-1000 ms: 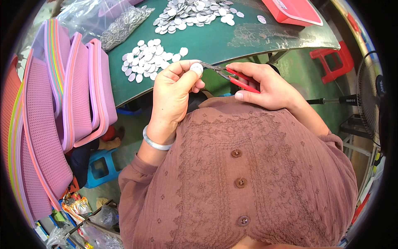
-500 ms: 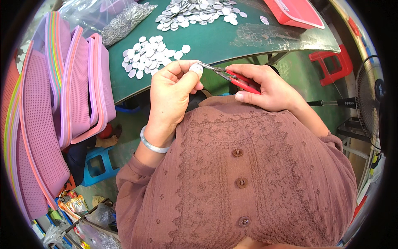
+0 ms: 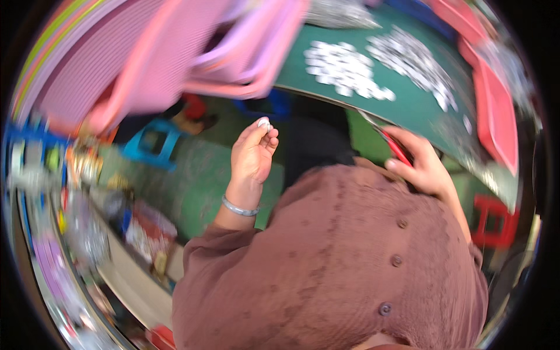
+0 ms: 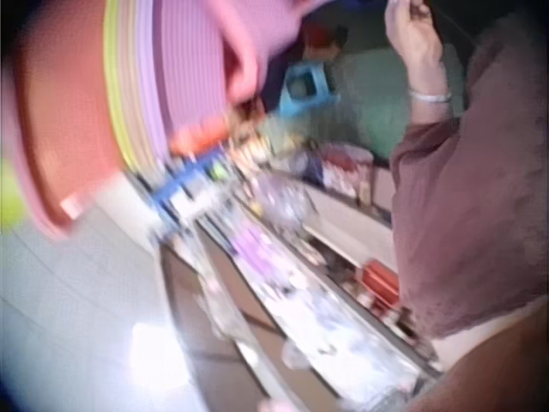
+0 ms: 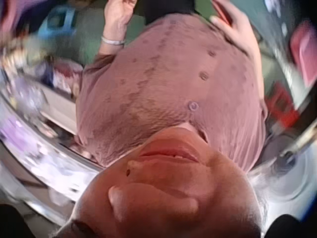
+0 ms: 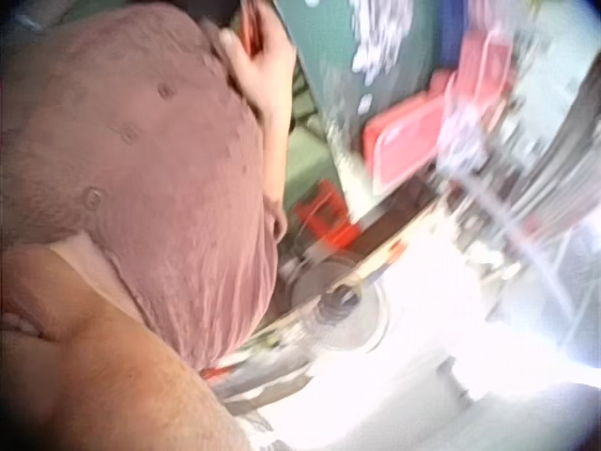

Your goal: The person trims excess material from small white circular buttons using a pair of red-handled pliers, then stands up to retrieve another bin, and eventually places the processed buttons into a pink tray.

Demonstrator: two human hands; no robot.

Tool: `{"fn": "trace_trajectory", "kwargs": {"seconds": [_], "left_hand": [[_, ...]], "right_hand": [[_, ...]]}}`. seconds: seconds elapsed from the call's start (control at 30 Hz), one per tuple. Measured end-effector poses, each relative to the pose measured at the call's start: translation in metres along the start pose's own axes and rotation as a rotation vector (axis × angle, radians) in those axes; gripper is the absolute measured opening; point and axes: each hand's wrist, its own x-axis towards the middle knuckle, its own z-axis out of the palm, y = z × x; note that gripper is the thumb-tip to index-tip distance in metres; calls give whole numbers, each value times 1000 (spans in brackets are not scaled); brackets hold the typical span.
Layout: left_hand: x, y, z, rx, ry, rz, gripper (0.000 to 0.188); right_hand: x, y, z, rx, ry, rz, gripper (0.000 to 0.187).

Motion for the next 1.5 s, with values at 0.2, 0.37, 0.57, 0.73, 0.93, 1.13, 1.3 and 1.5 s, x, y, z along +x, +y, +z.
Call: {"fn": "trace_trajectory", "kwargs": {"seconds": [0.2, 0.37, 0.57, 0.73, 0.93, 1.13, 1.3, 1.5], "left_hand": [[-8, 58, -119, -215, 470, 397, 26], [-9, 87, -152, -236, 552, 553, 31], [-3, 101, -152, -229, 524, 565, 16], [-7, 102, -145, -204, 511, 537, 14], [-9, 96, -154, -235, 437, 458, 13], [-25, 83, -118, -61, 134, 383, 9], [-55, 43, -10, 304, -117, 180, 9], [-55, 10, 57, 339, -300, 97, 22]], "right_hand": [[21, -12, 23, 180, -117, 144, 57], [29, -21, 27, 185, -149, 106, 58], [28, -18, 31, 213, -119, 119, 56], [24, -22, 33, 229, -120, 130, 56], [23, -23, 33, 212, -121, 128, 57], [22, -17, 32, 94, -116, -6, 57], [32, -40, 39, -81, -141, -192, 58], [17, -37, 32, -168, -50, -125, 59]]}}
